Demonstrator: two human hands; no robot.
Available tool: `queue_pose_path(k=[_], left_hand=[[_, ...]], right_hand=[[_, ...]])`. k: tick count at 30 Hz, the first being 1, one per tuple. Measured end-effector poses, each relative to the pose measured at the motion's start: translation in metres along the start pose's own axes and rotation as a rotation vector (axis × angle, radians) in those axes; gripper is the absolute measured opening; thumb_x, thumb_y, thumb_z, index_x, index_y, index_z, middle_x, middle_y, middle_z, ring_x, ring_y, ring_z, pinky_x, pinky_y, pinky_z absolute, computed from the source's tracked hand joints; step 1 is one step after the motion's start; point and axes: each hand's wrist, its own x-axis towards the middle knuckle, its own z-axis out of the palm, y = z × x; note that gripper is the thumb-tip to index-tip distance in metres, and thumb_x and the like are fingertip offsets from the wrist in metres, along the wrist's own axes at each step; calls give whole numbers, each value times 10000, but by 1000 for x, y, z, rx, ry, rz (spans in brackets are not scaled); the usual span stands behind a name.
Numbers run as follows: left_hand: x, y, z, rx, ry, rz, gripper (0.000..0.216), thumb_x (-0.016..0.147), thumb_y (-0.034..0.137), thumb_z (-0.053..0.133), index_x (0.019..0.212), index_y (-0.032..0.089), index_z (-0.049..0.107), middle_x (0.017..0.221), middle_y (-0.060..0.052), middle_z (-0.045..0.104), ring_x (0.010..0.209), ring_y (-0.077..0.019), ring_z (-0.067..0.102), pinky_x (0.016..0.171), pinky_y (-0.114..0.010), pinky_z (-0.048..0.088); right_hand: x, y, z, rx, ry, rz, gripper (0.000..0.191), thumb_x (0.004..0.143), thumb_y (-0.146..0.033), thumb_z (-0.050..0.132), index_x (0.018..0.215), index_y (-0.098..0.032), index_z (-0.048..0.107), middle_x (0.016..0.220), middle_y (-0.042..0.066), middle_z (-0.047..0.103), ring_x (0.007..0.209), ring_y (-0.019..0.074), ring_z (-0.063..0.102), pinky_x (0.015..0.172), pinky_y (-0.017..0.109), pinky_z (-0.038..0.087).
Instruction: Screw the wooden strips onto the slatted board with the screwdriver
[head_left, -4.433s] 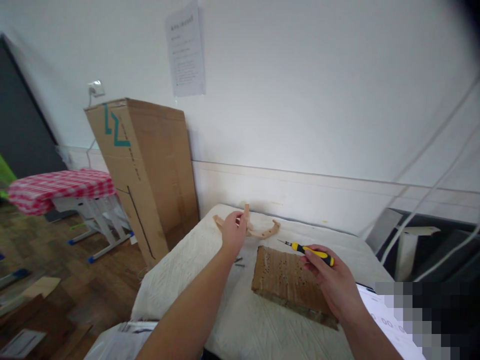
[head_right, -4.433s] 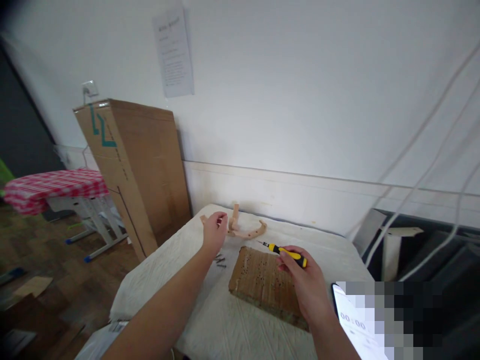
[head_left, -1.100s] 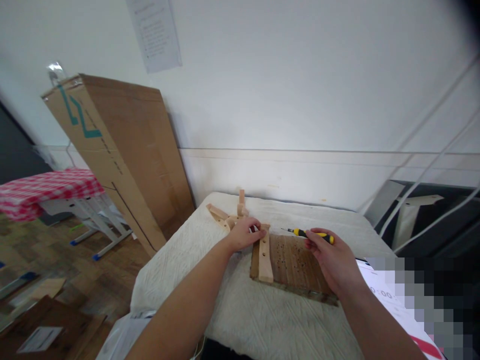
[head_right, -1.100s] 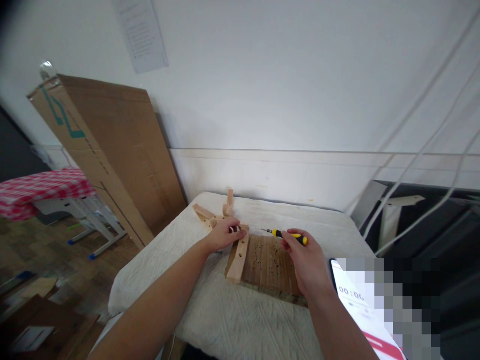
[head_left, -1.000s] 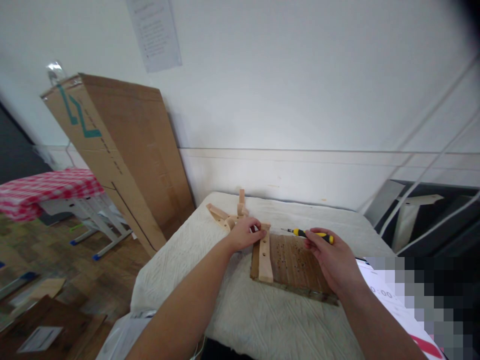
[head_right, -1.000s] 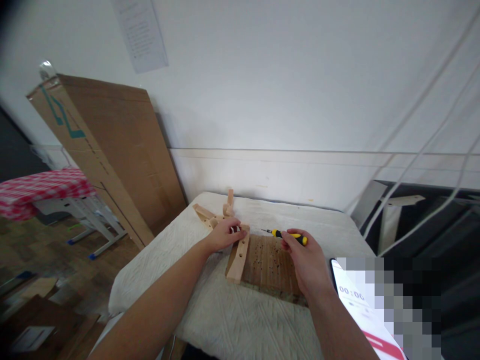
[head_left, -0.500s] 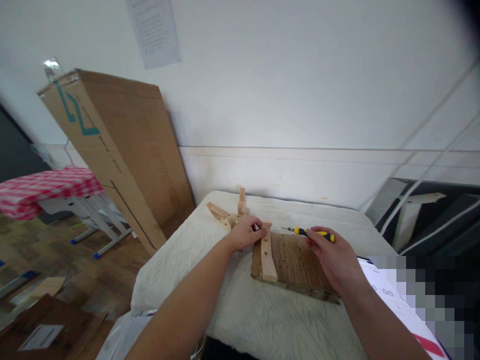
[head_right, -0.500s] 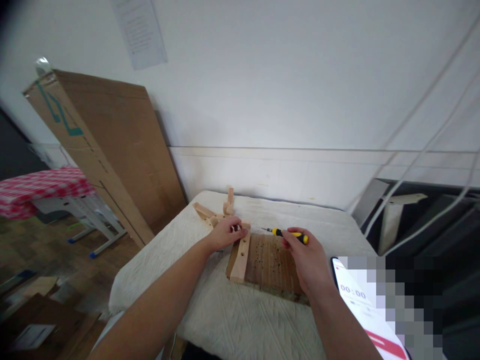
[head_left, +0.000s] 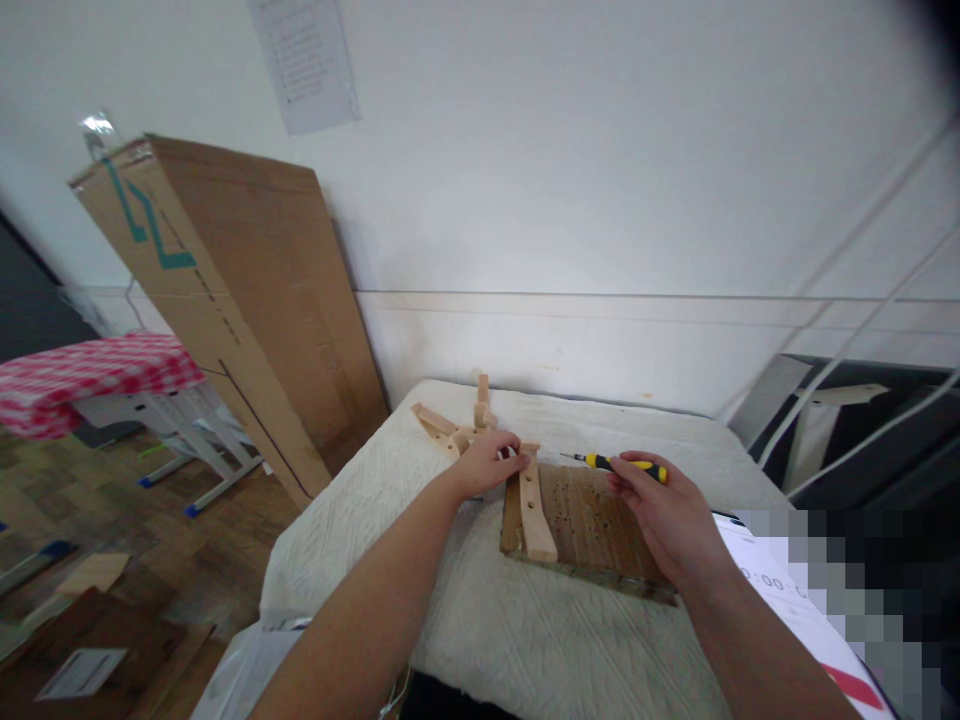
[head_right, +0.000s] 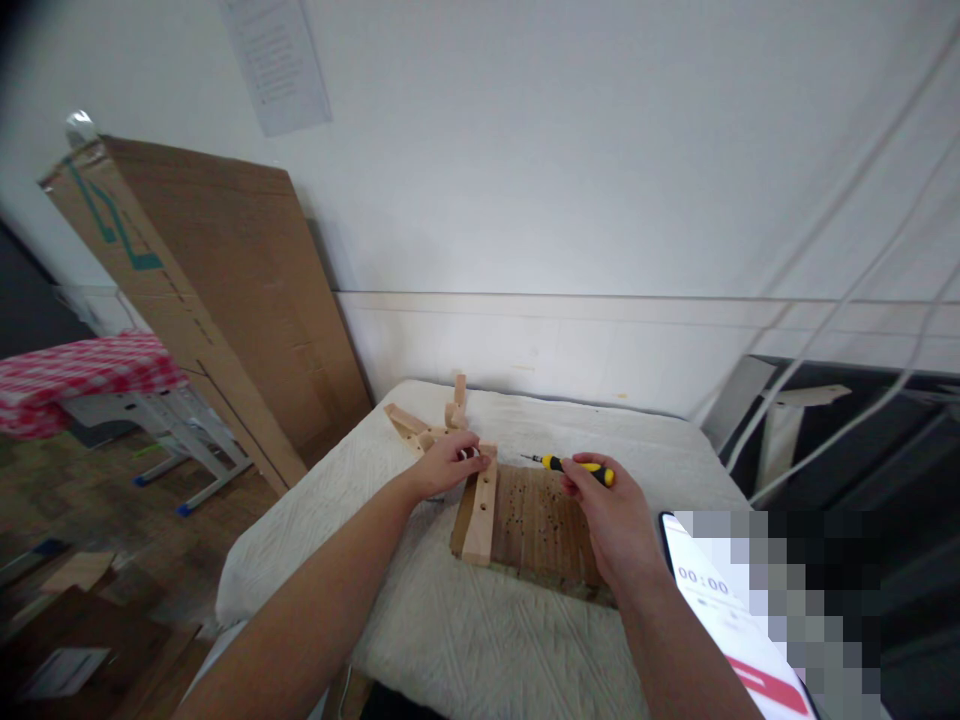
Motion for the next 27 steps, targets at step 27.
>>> queue_pose_path(k=[27], left_hand=[[-3, -3, 5, 38, 57, 37, 220, 819, 363, 557, 738, 159, 570, 716, -9, 587, 670, -134, 517, 627, -248, 406]], right_hand=[[-1, -1, 2, 40, 9, 17, 293, 571, -321, 800, 793, -208, 647, 654, -30, 616, 606, 100, 579, 541, 182, 491]])
